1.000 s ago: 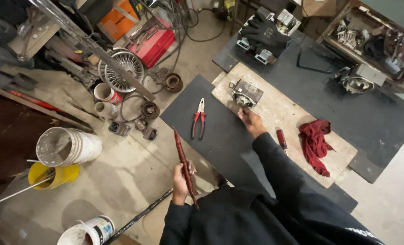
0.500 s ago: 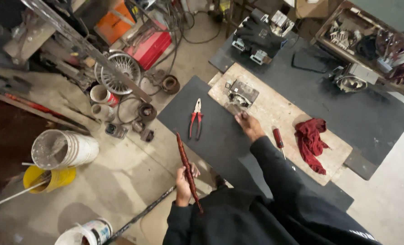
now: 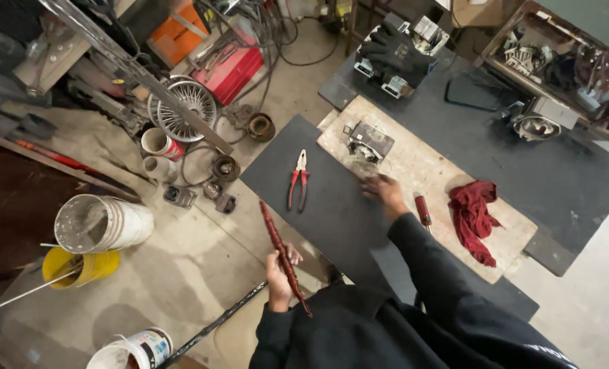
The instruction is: Repairing a mechanical component using pliers and a screwdriver on a workbench
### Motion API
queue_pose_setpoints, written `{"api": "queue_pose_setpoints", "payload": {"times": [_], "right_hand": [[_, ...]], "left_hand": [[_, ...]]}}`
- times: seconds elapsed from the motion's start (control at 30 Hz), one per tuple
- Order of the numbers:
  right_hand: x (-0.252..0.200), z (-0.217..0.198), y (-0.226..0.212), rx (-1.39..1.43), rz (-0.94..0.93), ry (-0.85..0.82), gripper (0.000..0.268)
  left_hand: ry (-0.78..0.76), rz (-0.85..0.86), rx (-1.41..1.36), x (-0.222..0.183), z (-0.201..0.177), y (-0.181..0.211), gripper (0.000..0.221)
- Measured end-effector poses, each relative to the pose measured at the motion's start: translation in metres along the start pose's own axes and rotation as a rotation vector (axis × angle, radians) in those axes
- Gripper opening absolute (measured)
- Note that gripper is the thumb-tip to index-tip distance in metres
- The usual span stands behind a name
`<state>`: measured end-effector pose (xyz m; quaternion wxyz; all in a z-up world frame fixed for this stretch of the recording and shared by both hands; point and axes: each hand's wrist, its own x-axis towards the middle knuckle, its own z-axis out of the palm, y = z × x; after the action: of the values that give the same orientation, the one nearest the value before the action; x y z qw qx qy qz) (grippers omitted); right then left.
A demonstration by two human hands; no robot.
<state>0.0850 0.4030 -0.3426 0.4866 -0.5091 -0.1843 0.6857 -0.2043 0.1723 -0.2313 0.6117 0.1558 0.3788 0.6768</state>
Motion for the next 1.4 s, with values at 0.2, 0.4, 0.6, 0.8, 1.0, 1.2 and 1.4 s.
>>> {"api": "queue_pose_setpoints", "payload": {"times": [0.2,0.4,0.6,0.8,1.0,1.2,1.4], "right_hand": [[0.033,-0.042,-0.096,-0.481,-0.186,0.155,0.034],[0.093,-0.006,-0.168,-0.927,-0.232,-0.043,0.022],[0.155,0.000,-0.175,-1.116,-0.099,-0.463,0.034],[0.199,-0.011,-0.138,-1.212,-0.147,-0.633,0.061],[0.195,-0.009,-0.128,-1.335,-0.282,-0.462,0.057],[0.193,-0.017,-0.125,-1.331,-0.294,-0.425,0.049],[0.163,-0.064,-0.106,-1.006,-0.088,-0.122,0.065]], "left_hand": [[0.219,-0.015,-0.188,0.022,0.020,0.023,0.025],[0.022,0.043,-0.116,0.049,0.049,0.013,0.021],[0.028,0.079,-0.166,0.053,0.049,0.007,0.019],[0.197,0.086,-0.089,0.057,0.021,0.001,0.022],[0.203,0.051,-0.126,0.067,0.029,0.007,0.021],[0.183,0.061,-0.135,0.061,0.030,0.014,0.020],[0.148,0.111,-0.124,0.044,0.042,0.033,0.022]]}}
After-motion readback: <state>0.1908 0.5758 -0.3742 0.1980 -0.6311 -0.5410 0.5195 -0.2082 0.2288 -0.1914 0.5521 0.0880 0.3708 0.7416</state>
